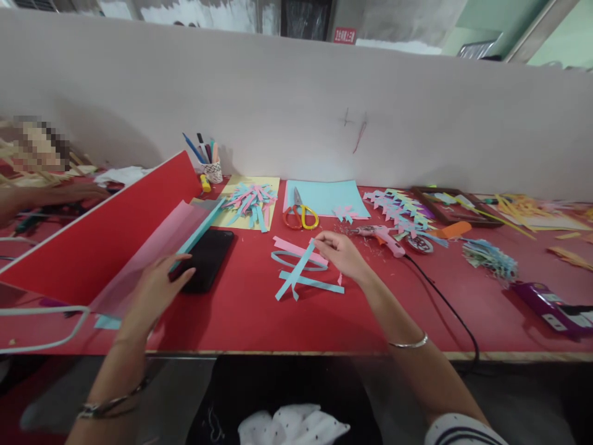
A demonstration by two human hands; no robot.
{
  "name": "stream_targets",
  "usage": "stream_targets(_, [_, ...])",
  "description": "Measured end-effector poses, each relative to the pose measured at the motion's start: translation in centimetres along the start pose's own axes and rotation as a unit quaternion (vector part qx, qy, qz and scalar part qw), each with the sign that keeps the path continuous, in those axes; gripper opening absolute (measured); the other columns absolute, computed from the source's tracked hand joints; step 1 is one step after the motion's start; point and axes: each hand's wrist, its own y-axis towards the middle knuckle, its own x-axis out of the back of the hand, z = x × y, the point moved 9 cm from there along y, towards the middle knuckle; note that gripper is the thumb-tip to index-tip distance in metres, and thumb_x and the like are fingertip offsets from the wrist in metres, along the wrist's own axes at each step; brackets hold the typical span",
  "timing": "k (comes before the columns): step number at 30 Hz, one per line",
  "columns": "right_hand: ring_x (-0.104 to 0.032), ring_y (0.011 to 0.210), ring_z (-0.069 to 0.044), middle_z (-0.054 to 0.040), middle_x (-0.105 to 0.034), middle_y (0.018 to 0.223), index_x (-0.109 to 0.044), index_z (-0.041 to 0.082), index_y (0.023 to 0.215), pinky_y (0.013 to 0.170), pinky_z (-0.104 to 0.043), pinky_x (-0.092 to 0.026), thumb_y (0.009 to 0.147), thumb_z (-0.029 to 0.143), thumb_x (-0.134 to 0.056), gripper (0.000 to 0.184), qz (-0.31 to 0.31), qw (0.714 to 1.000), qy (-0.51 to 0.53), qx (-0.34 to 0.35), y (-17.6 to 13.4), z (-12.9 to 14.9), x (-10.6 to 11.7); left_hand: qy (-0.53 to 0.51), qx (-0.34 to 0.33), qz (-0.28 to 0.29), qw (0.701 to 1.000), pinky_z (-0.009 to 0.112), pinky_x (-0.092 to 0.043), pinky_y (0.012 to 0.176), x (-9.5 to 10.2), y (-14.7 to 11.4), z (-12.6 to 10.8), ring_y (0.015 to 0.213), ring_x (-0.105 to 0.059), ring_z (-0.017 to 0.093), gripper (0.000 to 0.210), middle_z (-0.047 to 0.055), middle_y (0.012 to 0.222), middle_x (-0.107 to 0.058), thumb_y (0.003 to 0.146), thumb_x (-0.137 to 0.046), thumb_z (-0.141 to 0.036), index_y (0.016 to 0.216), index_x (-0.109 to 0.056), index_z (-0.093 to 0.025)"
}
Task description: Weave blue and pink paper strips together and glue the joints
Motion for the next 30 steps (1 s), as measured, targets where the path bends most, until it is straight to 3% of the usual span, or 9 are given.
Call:
stream_targets(2, [-0.032,0.047,-0.006,0.0065,-0.036,0.050,-0.045,0.018,0.062,0.046,-0.021,-0.026,0.075,0.038,-0.047,0.024,0.000,1.000,0.000,-0.001,0.0,-0.1,-0.1,0.008,0.016,0.036,0.999,0.034,-0.035,0.094,-0.3,0.4,1.8,0.109,-0.048,0.023,0.040,0.009,0.113,-0.057,0.069,-0.043,-0.037,0.104,-0.049,-0.018])
stream_targets(6, [-0.031,0.046,-0.006,0.0070,-0.035,0.051,-0.045,0.018,0.063,0.046,-0.021,-0.026,0.075,0.038,-0.048,0.024,0.007,1.000,0.011,0.001,0.1,-0.3,-0.4,-0.007,0.030,0.083,0.996,0.032,-0.029,0.100,-1.1,0.2,2.4,0.120,-0.039,0.023,0.055,0.015,0.128,-0.045,0.071,-0.041,-0.038,0.118,-0.041,-0.010])
stream_targets(11, [-0.032,0.047,-0.006,0.0067,-0.036,0.053,-0.046,0.017,0.064,0.046,-0.021,-0.025,0.075,0.037,-0.047,0.022,0.007,1.000,0.011,0.000,0.2,-0.6,-0.5,0.043,0.053,0.085,0.994,0.039,-0.024,0.102,-1.3,-0.2,1.7,0.125,-0.030,0.029,0.057,0.018,0.130,-0.040,0.074,-0.044,-0.037,0.123,-0.039,-0.007])
stream_targets(23, [-0.030,0.047,-0.006,0.0065,-0.036,0.053,-0.046,0.018,0.064,0.046,-0.021,-0.025,0.076,0.034,-0.047,0.020,0.019,1.000,0.011,0.010,0.1,0.0,-0.7,0.031,0.039,0.078,0.996,0.041,-0.027,0.101,-1.4,0.2,2.3,0.121,-0.036,0.030,0.054,0.018,0.127,-0.044,0.074,-0.045,-0.037,0.119,-0.041,-0.009])
stream_targets(25, [-0.030,0.047,-0.006,0.0064,-0.037,0.053,-0.046,0.018,0.065,0.046,-0.021,-0.025,0.077,0.032,-0.046,0.019,0.026,0.999,0.012,0.018,-0.1,0.6,-1.0,0.004,0.054,0.054,0.997,0.041,-0.027,0.101,-0.5,0.1,1.5,0.121,-0.036,0.030,0.055,0.019,0.128,-0.042,0.073,-0.044,-0.038,0.118,-0.042,-0.007])
stream_targets(27, [-0.032,0.048,-0.006,0.0057,-0.038,0.054,-0.047,0.018,0.065,0.048,-0.021,-0.026,0.077,0.031,-0.046,0.018,0.033,0.999,0.000,0.034,-0.4,1.5,-1.4,0.006,0.088,-0.071,0.994,0.044,-0.022,0.103,2.2,-0.4,0.0,0.124,-0.029,0.032,0.054,0.019,0.128,-0.040,0.072,-0.044,-0.044,0.114,-0.047,-0.010])
stream_targets(29, [-0.034,0.050,-0.007,0.0047,-0.040,0.056,-0.048,0.017,0.066,0.049,-0.021,-0.027,0.078,0.030,-0.046,0.018,0.042,0.997,-0.026,0.057,-0.7,2.7,-2.1,-0.054,0.018,-0.135,0.989,0.040,-0.023,0.104,3.4,-1.2,-4.1,0.122,-0.032,0.027,0.047,0.014,0.122,-0.045,0.074,-0.039,-0.044,0.107,-0.051,-0.014])
stream_targets(30, [-0.034,0.051,-0.007,0.0041,-0.042,0.056,-0.050,0.017,0.066,0.049,-0.021,-0.027,0.079,0.030,-0.046,0.018,0.046,0.996,-0.041,0.069,-0.9,3.3,-2.4,-0.110,-0.044,-0.098,0.988,0.036,-0.028,0.101,2.7,-1.5,-6.8,0.117,-0.039,0.024,0.042,0.011,0.115,-0.050,0.074,-0.039,-0.043,0.105,-0.051,-0.016])
